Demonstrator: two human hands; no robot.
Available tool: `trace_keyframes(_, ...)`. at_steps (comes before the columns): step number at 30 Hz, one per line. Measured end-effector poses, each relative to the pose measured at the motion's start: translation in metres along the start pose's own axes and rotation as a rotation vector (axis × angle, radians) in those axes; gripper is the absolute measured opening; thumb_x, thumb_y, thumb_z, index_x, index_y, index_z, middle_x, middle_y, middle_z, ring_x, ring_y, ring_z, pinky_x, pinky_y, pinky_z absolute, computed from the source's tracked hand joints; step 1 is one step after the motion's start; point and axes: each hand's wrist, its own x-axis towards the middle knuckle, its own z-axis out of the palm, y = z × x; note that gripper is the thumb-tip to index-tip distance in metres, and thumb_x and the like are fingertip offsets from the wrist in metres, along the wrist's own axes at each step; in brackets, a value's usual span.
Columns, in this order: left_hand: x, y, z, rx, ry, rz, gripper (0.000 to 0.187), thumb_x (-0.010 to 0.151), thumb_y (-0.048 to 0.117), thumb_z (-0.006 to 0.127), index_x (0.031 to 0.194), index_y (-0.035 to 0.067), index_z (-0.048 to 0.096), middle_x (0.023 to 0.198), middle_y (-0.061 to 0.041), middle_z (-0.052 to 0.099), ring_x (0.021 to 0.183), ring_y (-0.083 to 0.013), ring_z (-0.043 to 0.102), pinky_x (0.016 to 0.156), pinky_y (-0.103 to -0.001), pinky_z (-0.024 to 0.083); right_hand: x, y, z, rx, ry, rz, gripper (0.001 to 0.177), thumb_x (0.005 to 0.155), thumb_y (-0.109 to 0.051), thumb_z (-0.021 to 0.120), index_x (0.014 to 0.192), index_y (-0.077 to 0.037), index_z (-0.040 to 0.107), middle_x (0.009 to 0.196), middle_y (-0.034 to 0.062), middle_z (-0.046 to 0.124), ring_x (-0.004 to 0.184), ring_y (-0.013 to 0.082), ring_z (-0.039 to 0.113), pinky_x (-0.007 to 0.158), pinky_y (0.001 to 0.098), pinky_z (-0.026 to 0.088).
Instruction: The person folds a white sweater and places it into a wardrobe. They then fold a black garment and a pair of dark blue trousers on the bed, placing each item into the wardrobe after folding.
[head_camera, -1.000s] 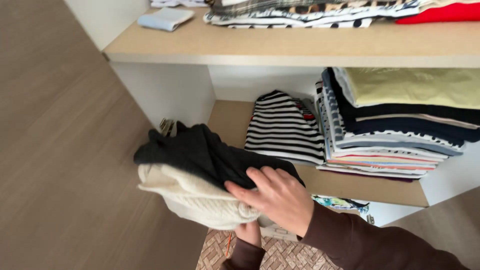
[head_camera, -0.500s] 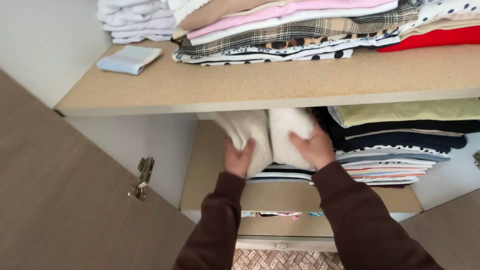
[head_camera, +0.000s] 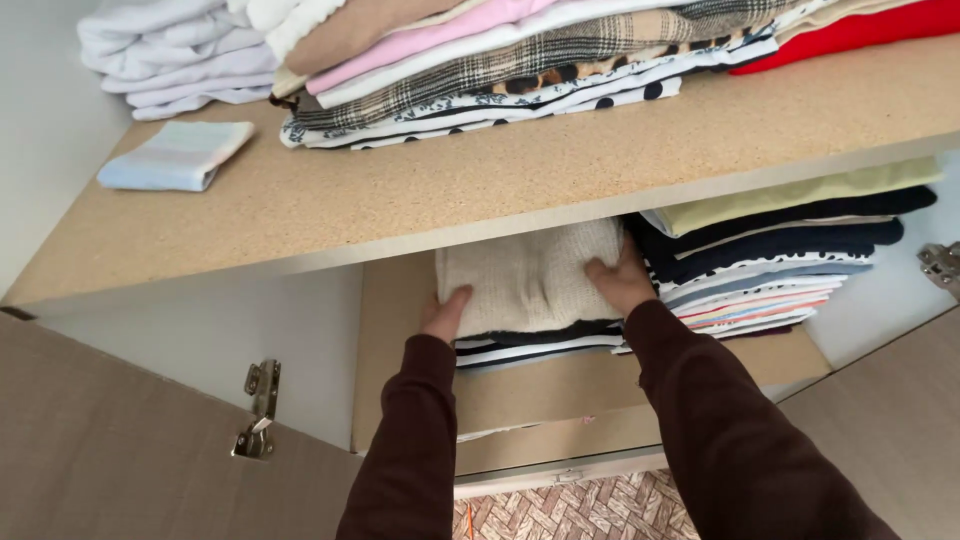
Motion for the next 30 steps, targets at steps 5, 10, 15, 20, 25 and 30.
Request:
trace_keyframes(5, 0.013, -0.051, 0.006, -0.126, 0.076, -0.058, 0.111, 0.088, 0.071, 0.068, 0.165, 0.010, 0.016, 0.166, -0.019, 0.027, 0.152, -0.0347, 0.030, 0.126, -0.052, 0.030, -0.007, 0.001, 0.005, -0.157, -0.019, -0.061, 0.080, 0.101, -0.035, 0.045, 0.166, -0.011, 0.006, 0.167, 0.0198, 0.027, 0.153, 0.0352, 0.029, 0.129, 0.0502, 0.026)
trace_keyframes(10, -0.056, -0.006, 0.005, -0.132, 0.067, -0.088, 0.111, 0.089, 0.072, 0.063, 0.166, 0.009, 0.013, 0.168, -0.019, 0.023, 0.154, -0.0353, 0.026, 0.128, -0.052, 0.027, -0.022, -0.010, 0.015, -0.409, 0.055, -0.100, 0.077, 0.105, -0.030, 0.046, 0.165, -0.011, 0.003, 0.162, 0.0261, 0.034, 0.148, 0.0420, 0.036, 0.126, 0.0552, 0.029)
trace_keyframes(15, 0.026, -0.052, 0.001, 0.064, 0.234, -0.002, 0.103, 0.089, 0.079, 0.058, 0.164, 0.019, 0.021, 0.165, -0.012, 0.033, 0.150, -0.0305, 0.036, 0.124, -0.048, 0.031, 0.018, 0.038, 0.059, -1.183, 0.631, -0.679, 0.051, 0.096, -0.028, 0.061, 0.146, -0.020, 0.050, 0.126, 0.0148, 0.060, 0.122, 0.0364, 0.060, 0.099, 0.0475, 0.052)
trace_keyframes(20, 0.051, -0.031, 0.071, 0.880, 0.565, 0.723, 0.060, 0.098, 0.042, 0.055, 0.147, 0.008, 0.054, 0.151, -0.020, 0.049, 0.147, -0.0404, 0.037, 0.125, -0.053, 0.017, 0.078, 0.090, 0.094, -1.066, 0.401, -0.867, 0.063, 0.101, -0.060, 0.045, 0.150, -0.021, 0.050, 0.149, 0.0126, 0.043, 0.144, 0.0361, 0.035, 0.120, 0.0585, 0.026)
trace_keyframes(25, 0.048, -0.045, 0.079, 1.051, 0.463, 0.509, 0.062, 0.104, 0.054, 0.026, 0.155, 0.024, 0.042, 0.161, -0.010, 0.037, 0.153, -0.0325, 0.027, 0.126, -0.059, 0.003, 0.056, 0.063, 0.061, -1.143, 0.075, -0.590, 0.066, 0.101, -0.063, 0.029, 0.147, -0.023, 0.053, 0.151, 0.0119, 0.052, 0.145, 0.0357, 0.040, 0.123, 0.0562, 0.021)
trace_keyframes(30, 0.041, -0.055, 0.060, 1.104, 0.439, 0.444, 0.064, 0.104, 0.057, 0.018, 0.157, 0.025, 0.035, 0.162, -0.008, 0.034, 0.153, -0.0297, 0.027, 0.126, -0.060, -0.001, 0.079, 0.078, 0.065, -1.119, 0.004, -0.549, 0.071, 0.101, -0.064, 0.027, 0.139, -0.016, 0.063, 0.144, 0.0146, 0.062, 0.141, 0.0357, 0.052, 0.120, 0.0531, 0.033)
